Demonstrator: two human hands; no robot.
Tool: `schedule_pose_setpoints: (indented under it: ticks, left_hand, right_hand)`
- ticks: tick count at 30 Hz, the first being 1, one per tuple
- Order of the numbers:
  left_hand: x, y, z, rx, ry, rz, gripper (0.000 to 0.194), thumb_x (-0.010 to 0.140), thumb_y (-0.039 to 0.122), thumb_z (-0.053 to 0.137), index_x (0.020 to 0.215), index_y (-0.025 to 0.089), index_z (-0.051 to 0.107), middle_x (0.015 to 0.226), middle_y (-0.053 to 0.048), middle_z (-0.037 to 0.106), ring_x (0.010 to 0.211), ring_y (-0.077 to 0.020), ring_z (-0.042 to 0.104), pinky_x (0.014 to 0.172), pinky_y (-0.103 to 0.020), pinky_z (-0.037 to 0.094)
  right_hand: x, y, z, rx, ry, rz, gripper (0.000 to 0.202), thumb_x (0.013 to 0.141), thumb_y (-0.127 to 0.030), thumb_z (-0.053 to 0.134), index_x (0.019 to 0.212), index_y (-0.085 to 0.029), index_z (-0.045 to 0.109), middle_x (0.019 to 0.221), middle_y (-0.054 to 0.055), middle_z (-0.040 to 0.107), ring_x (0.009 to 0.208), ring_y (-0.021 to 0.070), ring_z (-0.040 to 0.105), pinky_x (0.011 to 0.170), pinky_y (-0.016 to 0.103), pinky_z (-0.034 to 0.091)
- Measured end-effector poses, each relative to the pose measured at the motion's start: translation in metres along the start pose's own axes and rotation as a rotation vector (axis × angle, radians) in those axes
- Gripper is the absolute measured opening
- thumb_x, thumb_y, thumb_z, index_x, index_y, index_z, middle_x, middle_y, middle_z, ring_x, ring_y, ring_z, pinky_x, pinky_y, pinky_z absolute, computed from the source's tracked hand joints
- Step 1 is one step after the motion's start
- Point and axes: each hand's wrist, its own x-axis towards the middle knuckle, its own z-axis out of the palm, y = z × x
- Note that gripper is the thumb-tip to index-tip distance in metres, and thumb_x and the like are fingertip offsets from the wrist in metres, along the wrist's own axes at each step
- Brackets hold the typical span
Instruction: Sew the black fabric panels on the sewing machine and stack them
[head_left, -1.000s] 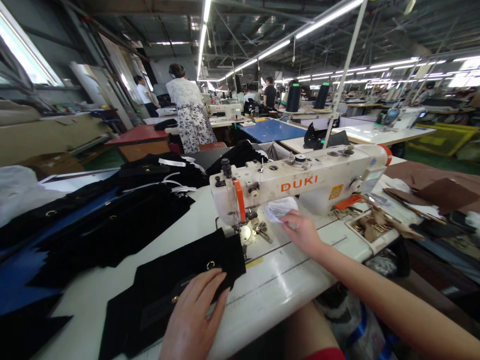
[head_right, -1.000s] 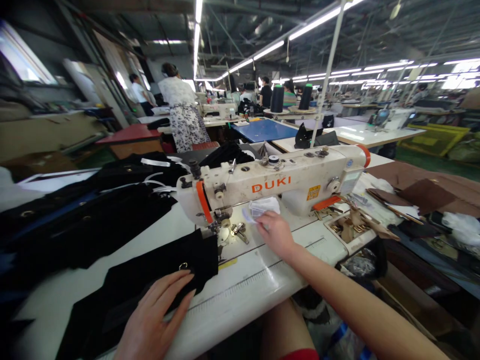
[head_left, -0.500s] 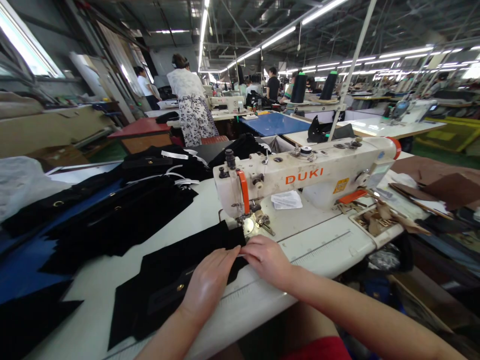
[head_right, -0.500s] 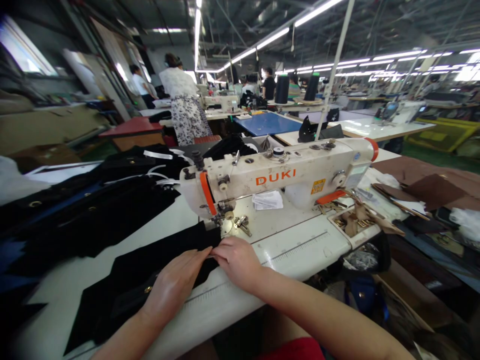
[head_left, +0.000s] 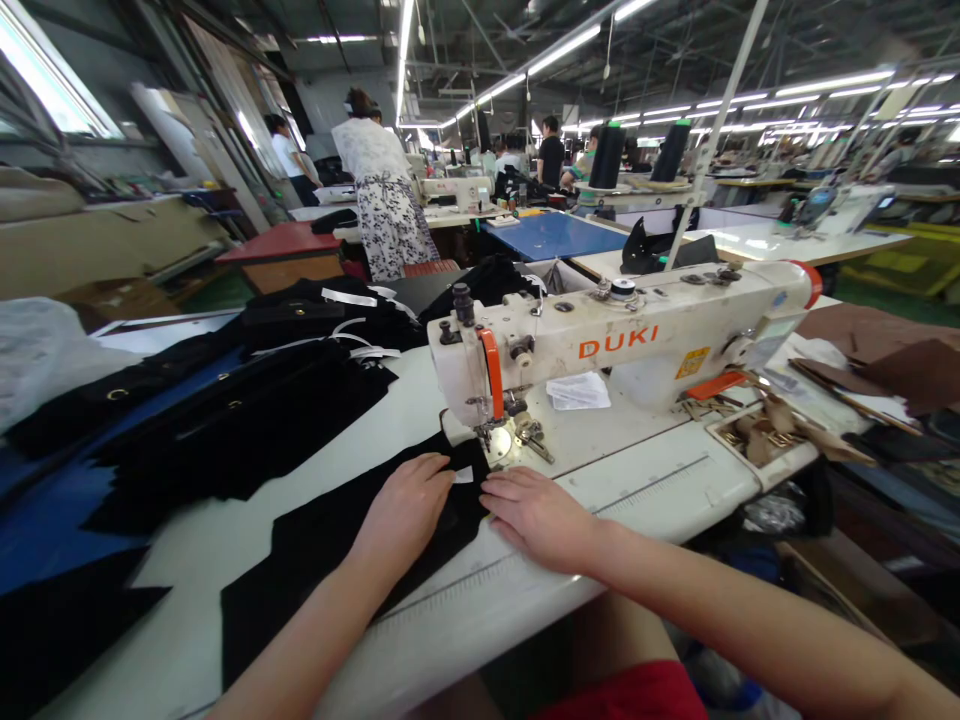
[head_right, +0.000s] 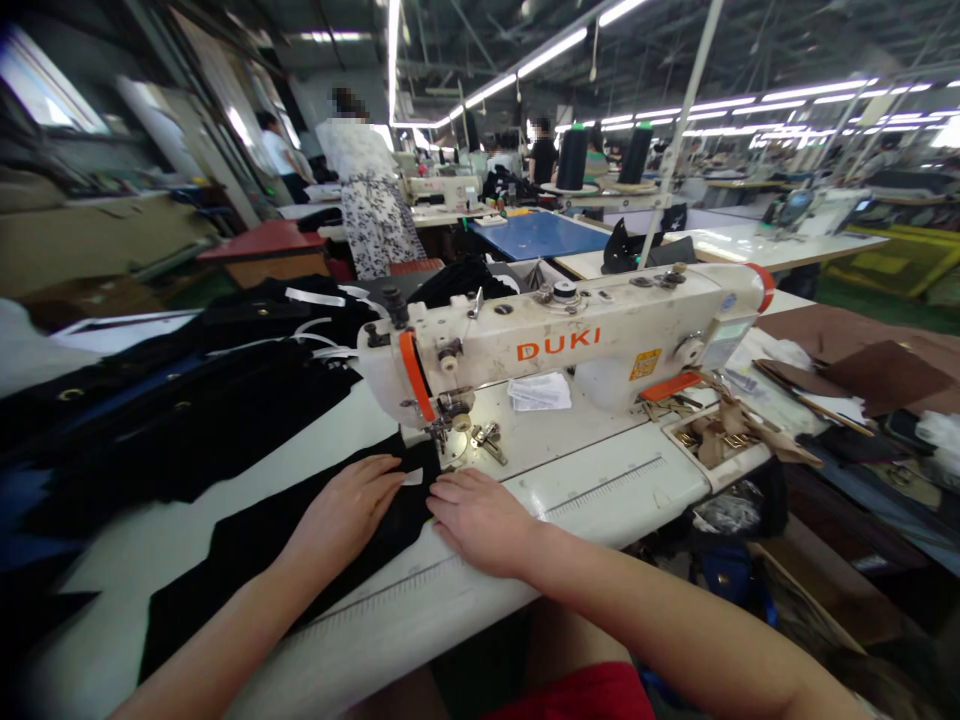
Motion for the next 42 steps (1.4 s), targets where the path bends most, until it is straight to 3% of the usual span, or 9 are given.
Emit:
schedule_pose_setpoints:
  ticks: [6,13,19,32,38,42]
  left_hand:
    - [0.008,0.015,-0.006,-0.066,-0.137,0.011,0.025,0.084,0.000,0.047,0.093,0.013,0.067,0.093,-0.009,0.068,0.088,-0.0217,0.062,0.079,-0.036,0.055]
    - [0.016,0.027,0.003,-0.065,0.004,0.051,0.024,0.090,0.006,0.042,0.094,0.013,0.065,0.092,-0.009,0.065,0.088,-0.0212,0.060,0.081,-0.036,0.054]
    - [0.016,0.030,0.011,-0.077,-0.019,0.048,0.022,0.089,0.005,0.044,0.094,0.014,0.064,0.091,-0.008,0.065,0.089,-0.0210,0.060,0.081,-0.036,0.055]
    - [0.017,0.033,0.008,-0.020,-0.107,0.039,0.022,0.088,0.005,0.044,0.091,0.011,0.064,0.093,-0.010,0.066,0.089,-0.0223,0.060,0.081,-0.038,0.056]
    - [0.006,0.038,0.009,-0.028,-0.011,0.046,0.029,0.089,0.011,0.043,0.108,0.009,0.066,0.108,-0.014,0.068,0.104,-0.0252,0.061,0.091,-0.041,0.053]
    - [-0.001,0.038,0.008,-0.106,-0.060,-0.072,0.036,0.093,0.026,0.044,0.122,0.012,0.061,0.122,-0.013,0.065,0.116,-0.0265,0.058,0.098,-0.045,0.050]
  right_hand:
    - [-0.002,-0.003,0.003,-0.028,0.016,0.000,0.027,0.095,-0.023,0.049,0.114,-0.010,0.064,0.120,0.013,0.065,0.114,0.0225,0.056,0.104,0.038,0.042]
    - [-0.003,-0.011,0.003,-0.071,0.009,0.038,0.029,0.094,-0.026,0.052,0.115,-0.008,0.062,0.119,0.015,0.064,0.113,0.0242,0.055,0.102,0.038,0.042]
    - [-0.003,-0.012,0.002,-0.059,0.017,0.036,0.032,0.093,-0.028,0.053,0.116,-0.007,0.061,0.118,0.014,0.064,0.114,0.0244,0.054,0.102,0.037,0.041]
    - [-0.004,-0.008,0.000,-0.008,-0.016,0.028,0.029,0.094,-0.026,0.050,0.116,-0.010,0.061,0.119,0.014,0.063,0.116,0.0238,0.054,0.104,0.038,0.040]
    - [-0.005,0.000,-0.008,0.080,-0.025,-0.016,0.024,0.094,-0.023,0.050,0.111,-0.012,0.064,0.117,0.012,0.065,0.114,0.0215,0.055,0.103,0.037,0.041]
    - [-0.006,0.023,-0.014,0.132,0.044,-0.002,0.022,0.095,-0.020,0.047,0.100,-0.015,0.068,0.104,0.009,0.069,0.100,0.0192,0.060,0.094,0.034,0.045]
